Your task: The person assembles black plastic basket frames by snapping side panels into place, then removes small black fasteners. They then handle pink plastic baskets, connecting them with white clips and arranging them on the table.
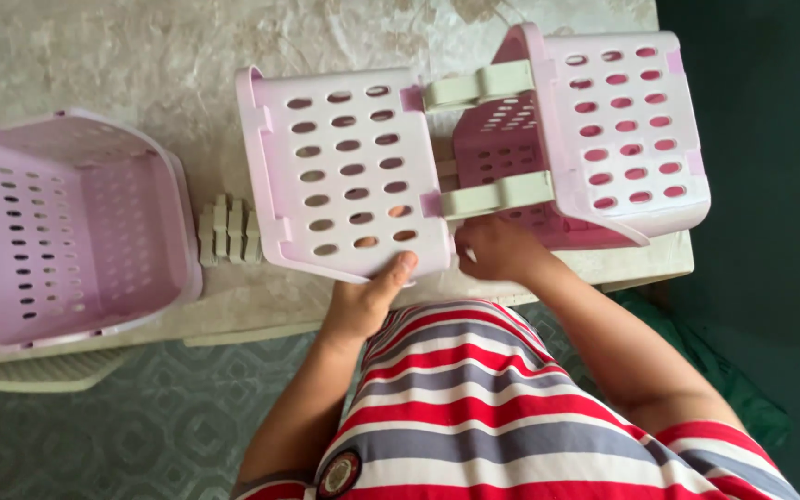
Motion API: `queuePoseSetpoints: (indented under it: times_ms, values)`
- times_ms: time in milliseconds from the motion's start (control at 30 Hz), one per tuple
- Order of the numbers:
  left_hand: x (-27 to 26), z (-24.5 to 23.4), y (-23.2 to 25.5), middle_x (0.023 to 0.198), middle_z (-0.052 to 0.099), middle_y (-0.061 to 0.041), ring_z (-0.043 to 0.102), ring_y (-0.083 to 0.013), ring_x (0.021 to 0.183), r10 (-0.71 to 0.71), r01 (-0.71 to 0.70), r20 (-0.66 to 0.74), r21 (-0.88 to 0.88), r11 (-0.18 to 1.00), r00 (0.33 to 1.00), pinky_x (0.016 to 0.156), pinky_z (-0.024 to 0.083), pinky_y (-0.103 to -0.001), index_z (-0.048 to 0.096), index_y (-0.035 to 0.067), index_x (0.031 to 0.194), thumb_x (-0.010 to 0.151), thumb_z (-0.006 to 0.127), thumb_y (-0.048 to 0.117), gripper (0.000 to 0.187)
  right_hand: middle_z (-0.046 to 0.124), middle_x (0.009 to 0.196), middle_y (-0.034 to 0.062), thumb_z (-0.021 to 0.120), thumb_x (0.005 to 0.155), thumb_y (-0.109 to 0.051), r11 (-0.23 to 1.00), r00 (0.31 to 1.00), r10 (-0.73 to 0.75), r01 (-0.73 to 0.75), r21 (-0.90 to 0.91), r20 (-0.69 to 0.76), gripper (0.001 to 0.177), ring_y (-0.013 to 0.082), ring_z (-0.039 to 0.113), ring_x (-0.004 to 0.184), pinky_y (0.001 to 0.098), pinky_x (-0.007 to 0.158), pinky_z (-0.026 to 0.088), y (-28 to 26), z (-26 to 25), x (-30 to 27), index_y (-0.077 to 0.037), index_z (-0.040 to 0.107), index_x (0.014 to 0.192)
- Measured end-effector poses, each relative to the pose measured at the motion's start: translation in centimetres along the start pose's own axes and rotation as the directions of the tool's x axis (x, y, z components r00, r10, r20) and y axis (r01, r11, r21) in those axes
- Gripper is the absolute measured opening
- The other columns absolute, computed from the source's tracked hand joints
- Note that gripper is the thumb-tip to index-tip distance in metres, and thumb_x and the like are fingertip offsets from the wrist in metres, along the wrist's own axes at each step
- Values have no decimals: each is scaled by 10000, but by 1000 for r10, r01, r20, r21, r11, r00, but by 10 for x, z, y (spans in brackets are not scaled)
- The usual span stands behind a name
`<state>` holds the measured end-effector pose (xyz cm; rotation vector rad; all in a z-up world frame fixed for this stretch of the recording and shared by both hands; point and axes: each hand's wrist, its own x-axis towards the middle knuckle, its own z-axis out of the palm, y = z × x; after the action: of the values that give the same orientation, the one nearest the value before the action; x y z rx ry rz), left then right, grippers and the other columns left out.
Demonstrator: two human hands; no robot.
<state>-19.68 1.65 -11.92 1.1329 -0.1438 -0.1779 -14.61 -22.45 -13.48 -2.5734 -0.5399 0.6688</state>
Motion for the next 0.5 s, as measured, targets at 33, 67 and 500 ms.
queuePoseSetpoints:
  times_ms: [33,67,500]
  values:
    - [0,-4,-1,1309,604,-72,585,-145,1142,23,-23,3,31,999,1000,999,506,-300,494,-22,1473,1023,691,171,527,757,1038,136,716,809,-185,995,995,101,-101,-20,24,237,340,711,1006,445,928,560,17,17,13,-89,755,1022]
    - [1,-7,-3,1319,604,-69,587,-143,1154,50,-50,7,62,997,999,1009,510,-299,496,-24,1470,1026,695,172,524,728,1080,170,742,764,-176,997,994,9,-17,-75,-108,312,380,677,1027,482,915,532,32,34,25,-89,746,1064]
    - [-19,-2,-89,1129,721,-174,700,-315,1023,196,-135,-22,650,748,980,888,549,-402,672,-21,1200,890,815,203,409,716,1053,136,775,769,-194,957,872,-285,279,-72,-398,327,366,701,915,484,792,569,98,134,70,-107,750,1082]
